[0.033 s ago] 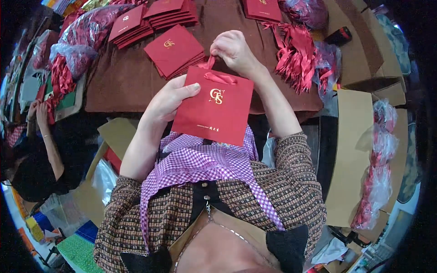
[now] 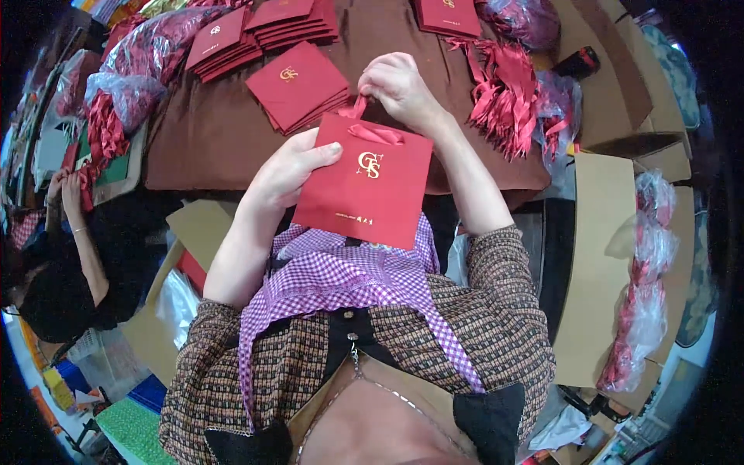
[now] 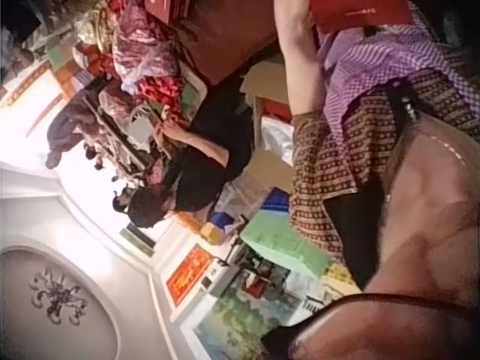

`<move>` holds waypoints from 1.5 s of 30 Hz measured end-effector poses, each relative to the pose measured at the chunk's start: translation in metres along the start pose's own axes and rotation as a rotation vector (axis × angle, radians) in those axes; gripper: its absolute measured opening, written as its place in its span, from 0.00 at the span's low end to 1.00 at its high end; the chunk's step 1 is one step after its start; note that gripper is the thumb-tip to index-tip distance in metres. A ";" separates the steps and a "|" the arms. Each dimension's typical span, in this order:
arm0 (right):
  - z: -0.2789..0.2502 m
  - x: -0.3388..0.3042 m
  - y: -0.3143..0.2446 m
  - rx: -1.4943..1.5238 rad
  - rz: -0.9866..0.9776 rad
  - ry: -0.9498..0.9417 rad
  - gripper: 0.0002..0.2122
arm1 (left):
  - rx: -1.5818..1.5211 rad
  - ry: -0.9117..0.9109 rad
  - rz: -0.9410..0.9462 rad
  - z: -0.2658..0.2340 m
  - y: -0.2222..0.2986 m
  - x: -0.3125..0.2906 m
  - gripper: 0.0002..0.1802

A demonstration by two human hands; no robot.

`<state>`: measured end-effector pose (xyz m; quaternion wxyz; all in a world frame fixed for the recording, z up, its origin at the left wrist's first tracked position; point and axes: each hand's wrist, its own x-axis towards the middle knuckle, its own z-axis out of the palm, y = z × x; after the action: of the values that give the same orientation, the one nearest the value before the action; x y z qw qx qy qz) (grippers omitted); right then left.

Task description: The person attaches ribbon handles to red gift bags by hand, threading and securing ribbon strips onto each bag.

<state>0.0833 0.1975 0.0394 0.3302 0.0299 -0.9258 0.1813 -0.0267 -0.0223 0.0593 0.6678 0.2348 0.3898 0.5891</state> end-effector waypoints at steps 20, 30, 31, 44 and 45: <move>-0.013 0.009 -0.010 0.494 0.107 -0.301 0.05 | 0.144 -0.026 0.010 0.008 0.000 -0.004 0.22; -0.057 0.012 -0.061 0.195 0.005 -0.167 0.20 | -0.003 0.198 0.194 -0.014 -0.009 0.007 0.19; -0.059 0.012 -0.077 0.163 -0.039 -0.269 0.25 | -0.054 0.270 0.245 -0.017 -0.010 0.005 0.19; -0.131 0.034 -0.034 -0.069 0.257 -0.347 0.14 | -0.068 0.057 0.185 -0.040 -0.010 0.001 0.20; -0.151 0.045 -0.014 -0.090 0.357 -0.326 0.13 | -0.023 0.129 0.220 -0.041 -0.009 0.001 0.19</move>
<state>0.1413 0.2414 0.1801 0.1403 -0.1203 -0.9646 0.1884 -0.0537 -0.0289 0.0280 0.5752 0.2302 0.3970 0.6771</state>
